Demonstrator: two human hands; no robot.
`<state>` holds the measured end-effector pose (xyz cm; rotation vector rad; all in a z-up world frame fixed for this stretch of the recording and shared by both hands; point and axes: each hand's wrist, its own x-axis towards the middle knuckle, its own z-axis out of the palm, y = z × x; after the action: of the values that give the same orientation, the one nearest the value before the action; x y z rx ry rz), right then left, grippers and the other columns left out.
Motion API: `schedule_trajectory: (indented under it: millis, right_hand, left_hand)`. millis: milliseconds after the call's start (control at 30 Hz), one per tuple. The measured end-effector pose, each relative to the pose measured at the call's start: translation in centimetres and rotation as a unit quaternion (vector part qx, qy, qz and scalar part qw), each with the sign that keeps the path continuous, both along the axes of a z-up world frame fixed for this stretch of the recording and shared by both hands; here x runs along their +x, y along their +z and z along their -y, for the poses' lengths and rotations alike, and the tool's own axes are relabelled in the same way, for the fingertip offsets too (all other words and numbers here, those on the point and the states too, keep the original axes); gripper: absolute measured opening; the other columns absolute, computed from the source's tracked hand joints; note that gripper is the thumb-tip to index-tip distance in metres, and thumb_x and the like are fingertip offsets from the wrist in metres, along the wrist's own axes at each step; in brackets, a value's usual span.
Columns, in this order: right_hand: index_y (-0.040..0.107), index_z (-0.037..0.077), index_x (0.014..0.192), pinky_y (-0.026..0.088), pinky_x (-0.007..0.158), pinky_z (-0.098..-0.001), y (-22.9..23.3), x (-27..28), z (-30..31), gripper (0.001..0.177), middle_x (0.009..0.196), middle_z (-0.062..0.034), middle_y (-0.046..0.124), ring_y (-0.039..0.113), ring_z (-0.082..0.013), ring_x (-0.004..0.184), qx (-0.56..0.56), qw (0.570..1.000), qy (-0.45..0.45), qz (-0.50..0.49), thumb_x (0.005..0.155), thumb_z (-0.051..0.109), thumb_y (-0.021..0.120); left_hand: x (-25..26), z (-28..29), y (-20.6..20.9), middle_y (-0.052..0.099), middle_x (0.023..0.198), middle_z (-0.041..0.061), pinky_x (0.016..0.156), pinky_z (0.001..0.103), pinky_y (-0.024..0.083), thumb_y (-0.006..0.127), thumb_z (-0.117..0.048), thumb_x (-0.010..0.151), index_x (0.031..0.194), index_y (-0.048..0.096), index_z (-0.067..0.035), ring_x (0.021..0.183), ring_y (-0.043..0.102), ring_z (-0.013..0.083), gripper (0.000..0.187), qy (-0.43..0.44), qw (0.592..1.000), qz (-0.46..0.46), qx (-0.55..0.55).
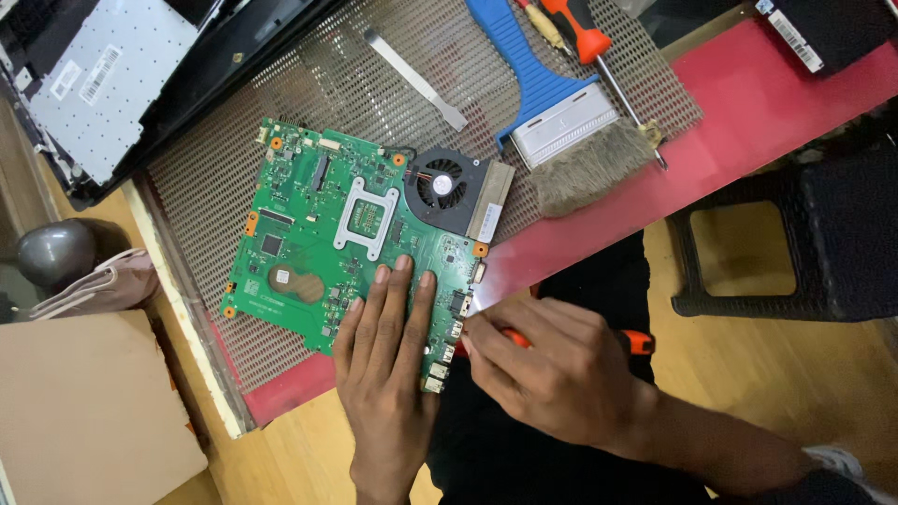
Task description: The person cleans a motherboard with a brush and removes RAM modules by hand.
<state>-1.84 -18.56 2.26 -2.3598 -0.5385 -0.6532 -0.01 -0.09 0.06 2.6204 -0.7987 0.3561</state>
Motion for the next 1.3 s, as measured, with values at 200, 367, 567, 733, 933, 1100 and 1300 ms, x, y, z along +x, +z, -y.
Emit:
schedule_trajectory:
  millis: [200, 367, 567, 733, 933, 1100, 1300]
  right_hand:
    - [0.065, 0.007, 0.093, 0.045, 0.056, -0.035, 0.7, -0.1, -0.1, 0.007, 0.087, -0.0085, 0.066, 0.057, -0.0229, 0.063, -0.109, 0.994, -0.003, -0.01, 0.097, 0.012, 0.069]
    - [0.061, 0.005, 0.085, 0.05, 0.063, -0.0373, 0.2, -0.1, -0.1, 0.012, 0.084, -0.0091, 0.066, 0.06, -0.0244, 0.063, 0.008, 0.999, 0.031, -0.039, 0.097, 0.006, 0.064]
    - [0.063, 0.002, 0.104, 0.053, 0.074, -0.0385, 0.6, -0.4, 2.6, 0.01, 0.102, -0.0118, 0.065, 0.066, -0.029, 0.08, -0.022, 0.993, -0.041, -0.113, 0.102, 0.01, 0.058]
    - [0.061, 0.008, 0.093, 0.044, 0.053, -0.0345, 1.2, 0.7, 1.4, 0.013, 0.089, -0.0071, 0.057, 0.053, -0.0225, 0.052, -0.104, 0.99, -0.047, -0.088, 0.104, 0.015, 0.059]
    - [0.063, 0.014, 0.093, 0.044, 0.047, -0.0349, 0.7, 1.3, 0.2, 0.009, 0.087, -0.0054, 0.056, 0.055, -0.0211, 0.047, -0.166, 0.98, -0.07, -0.085, 0.101, 0.02, 0.064]
    - [0.063, 0.015, 0.092, 0.045, 0.049, -0.0331, 0.7, 1.1, -0.1, 0.01, 0.089, -0.0053, 0.056, 0.054, -0.0192, 0.051, -0.18, 0.977, -0.086, -0.077, 0.1, 0.02, 0.067]
    - [0.066, 0.01, 0.096, 0.049, 0.058, -0.0345, 1.1, 0.9, 2.0, 0.008, 0.092, -0.0058, 0.061, 0.063, -0.0193, 0.068, -0.058, 0.985, -0.084, -0.142, 0.099, 0.017, 0.064]
  left_hand:
    - [0.1, -0.2, -0.1, 0.049, 0.159, 0.013, 0.123, 0.043, 0.032, 0.041, 0.01, 0.081, 0.15, 0.052, -0.009, 0.151, 0.046, 0.028, 0.072, -0.005, 1.0, -0.009, 0.006]
    - [0.1, -0.2, -0.1, 0.051, 0.158, 0.012, 0.122, 0.043, 0.034, 0.036, 0.006, 0.08, 0.15, 0.052, -0.009, 0.151, 0.046, 0.0278, 0.073, -0.004, 1.0, -0.003, -0.002]
    - [0.4, -1.1, -0.2, 0.046, 0.16, 0.017, 0.121, 0.046, 0.032, 0.046, 0.005, 0.068, 0.147, 0.057, -0.024, 0.151, 0.044, 0.031, 0.085, -0.042, 0.999, 0.01, 0.025]
    - [0.6, -0.9, -0.5, 0.065, 0.141, 0.014, 0.116, 0.054, 0.039, 0.028, 0.0, 0.1, 0.134, 0.067, -0.014, 0.135, 0.061, 0.0327, 0.054, -0.072, 0.993, 0.076, -0.047]
    - [0.7, -1.2, -0.7, 0.07, 0.132, 0.016, 0.115, 0.06, 0.041, 0.03, 0.003, 0.098, 0.123, 0.069, -0.003, 0.129, 0.066, 0.0332, 0.047, -0.083, 0.989, 0.074, -0.103]
    - [0.9, -1.2, -0.6, 0.071, 0.131, 0.015, 0.113, 0.057, 0.041, 0.025, -0.002, 0.101, 0.119, 0.072, -0.004, 0.127, 0.066, 0.031, 0.05, -0.084, 0.988, 0.076, -0.108]
    - [1.0, -1.6, -0.2, 0.062, 0.144, 0.011, 0.114, 0.051, 0.039, 0.022, -0.025, 0.113, 0.139, 0.064, -0.025, 0.135, 0.061, 0.0283, 0.05, -0.083, 0.993, 0.072, -0.032]
